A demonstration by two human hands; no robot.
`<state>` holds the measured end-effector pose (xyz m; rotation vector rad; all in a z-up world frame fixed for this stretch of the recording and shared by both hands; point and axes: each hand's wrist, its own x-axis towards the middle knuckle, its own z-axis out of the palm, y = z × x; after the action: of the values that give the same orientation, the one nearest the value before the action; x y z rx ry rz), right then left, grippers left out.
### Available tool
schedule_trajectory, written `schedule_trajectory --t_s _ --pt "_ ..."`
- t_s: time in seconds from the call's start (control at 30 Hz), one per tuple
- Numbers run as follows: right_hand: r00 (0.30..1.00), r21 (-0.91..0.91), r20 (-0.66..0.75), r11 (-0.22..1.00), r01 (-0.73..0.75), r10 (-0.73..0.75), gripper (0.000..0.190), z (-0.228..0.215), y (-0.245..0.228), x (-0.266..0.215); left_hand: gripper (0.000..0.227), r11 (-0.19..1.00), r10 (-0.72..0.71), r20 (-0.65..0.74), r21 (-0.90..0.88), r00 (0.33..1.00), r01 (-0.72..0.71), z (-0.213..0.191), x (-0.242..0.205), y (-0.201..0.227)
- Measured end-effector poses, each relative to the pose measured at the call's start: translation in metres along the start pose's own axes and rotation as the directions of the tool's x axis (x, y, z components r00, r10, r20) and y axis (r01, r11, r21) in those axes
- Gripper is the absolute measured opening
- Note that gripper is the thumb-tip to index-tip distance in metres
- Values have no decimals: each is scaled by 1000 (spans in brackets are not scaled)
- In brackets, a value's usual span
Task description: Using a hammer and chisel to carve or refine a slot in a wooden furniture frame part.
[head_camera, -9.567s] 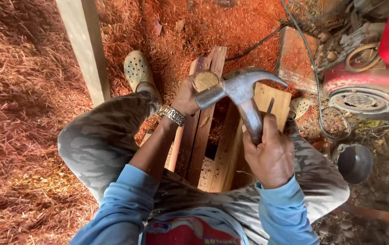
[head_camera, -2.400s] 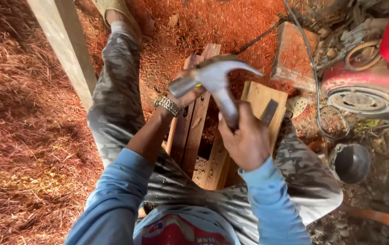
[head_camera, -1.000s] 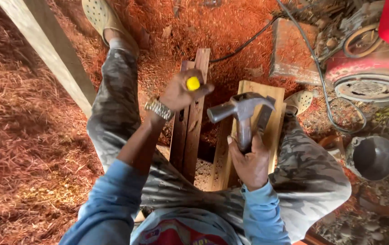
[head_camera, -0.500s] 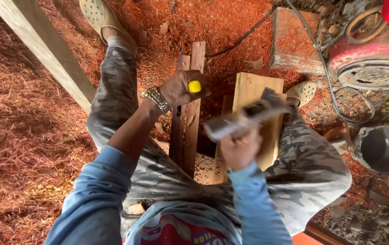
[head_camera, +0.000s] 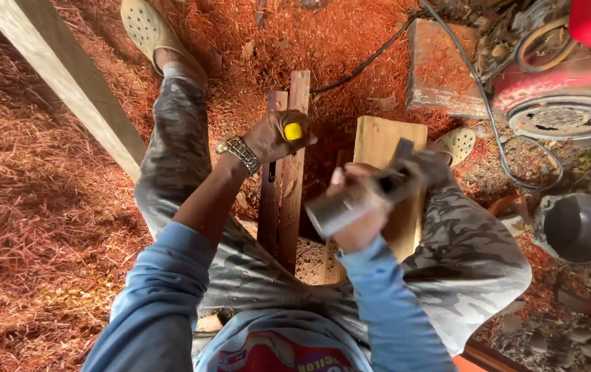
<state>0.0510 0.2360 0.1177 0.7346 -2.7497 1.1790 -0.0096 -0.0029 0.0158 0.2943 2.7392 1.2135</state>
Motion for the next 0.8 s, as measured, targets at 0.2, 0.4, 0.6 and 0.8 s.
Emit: schedule_trajectory --t_s 0.2,0.4,0.6,0.8 --pt "877 -164 359 947 -277 318 32 -11 -21 34 27 933 -53 304 -326 951 156 33 19 -55" --pt "966 23 -254 998 64 -56 30 -44 -56 27 29 947 -189 91 -247 978 206 -12 0 15" --pt "987 -252 120 965 -73 106 16 17 8 1 33 885 -114 19 -452 993 110 2 -8 12" --pt "969 -65 104 973 -219 225 26 -8 -10 -18 23 989 126 -471 -3 873 -145 55 -64 27"
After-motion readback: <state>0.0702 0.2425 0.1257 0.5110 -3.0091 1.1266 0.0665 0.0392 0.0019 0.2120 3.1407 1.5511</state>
